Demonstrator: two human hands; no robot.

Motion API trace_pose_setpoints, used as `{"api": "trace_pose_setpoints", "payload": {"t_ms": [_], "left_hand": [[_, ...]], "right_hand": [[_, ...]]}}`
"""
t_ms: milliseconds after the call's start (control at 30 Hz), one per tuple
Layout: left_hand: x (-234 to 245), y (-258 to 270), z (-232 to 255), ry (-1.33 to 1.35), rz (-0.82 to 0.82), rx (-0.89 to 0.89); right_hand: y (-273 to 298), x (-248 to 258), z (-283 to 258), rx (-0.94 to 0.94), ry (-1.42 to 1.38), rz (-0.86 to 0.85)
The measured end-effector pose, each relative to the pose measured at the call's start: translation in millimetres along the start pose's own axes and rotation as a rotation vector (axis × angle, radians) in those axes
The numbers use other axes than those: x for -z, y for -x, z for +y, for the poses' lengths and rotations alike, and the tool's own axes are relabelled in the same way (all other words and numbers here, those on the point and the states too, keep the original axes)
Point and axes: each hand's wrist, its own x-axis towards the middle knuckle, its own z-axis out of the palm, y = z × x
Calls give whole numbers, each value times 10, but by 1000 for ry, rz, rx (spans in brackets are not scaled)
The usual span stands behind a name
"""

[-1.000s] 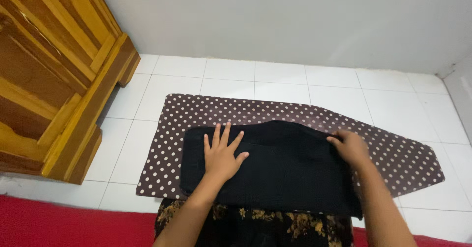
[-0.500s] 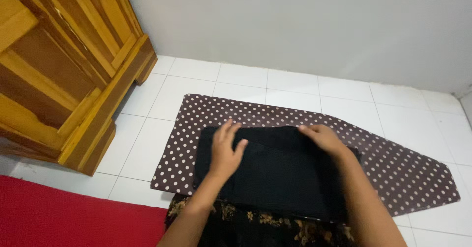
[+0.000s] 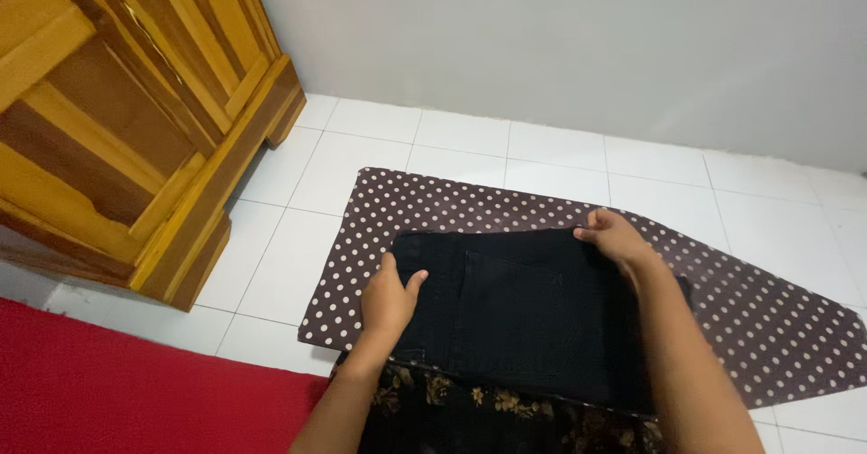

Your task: The person folds a black denim jacket, a yellow t-shirt, and a red polo shirt on a polka-dotted ironing board. Each garment is smoothed, folded in half, then folded again into a compact rectangle and placed on a nearby red bed.

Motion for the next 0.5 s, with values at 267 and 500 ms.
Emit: {"api": "trace_pose_setpoints", "payload": {"t_ms": [267, 500], "left_hand": [[266, 116, 253, 90, 67, 12], [407, 180, 639, -154, 259, -297]], "right_hand": [[51, -129, 253, 131, 175, 249], [598, 582, 710, -109, 205, 302]]}}
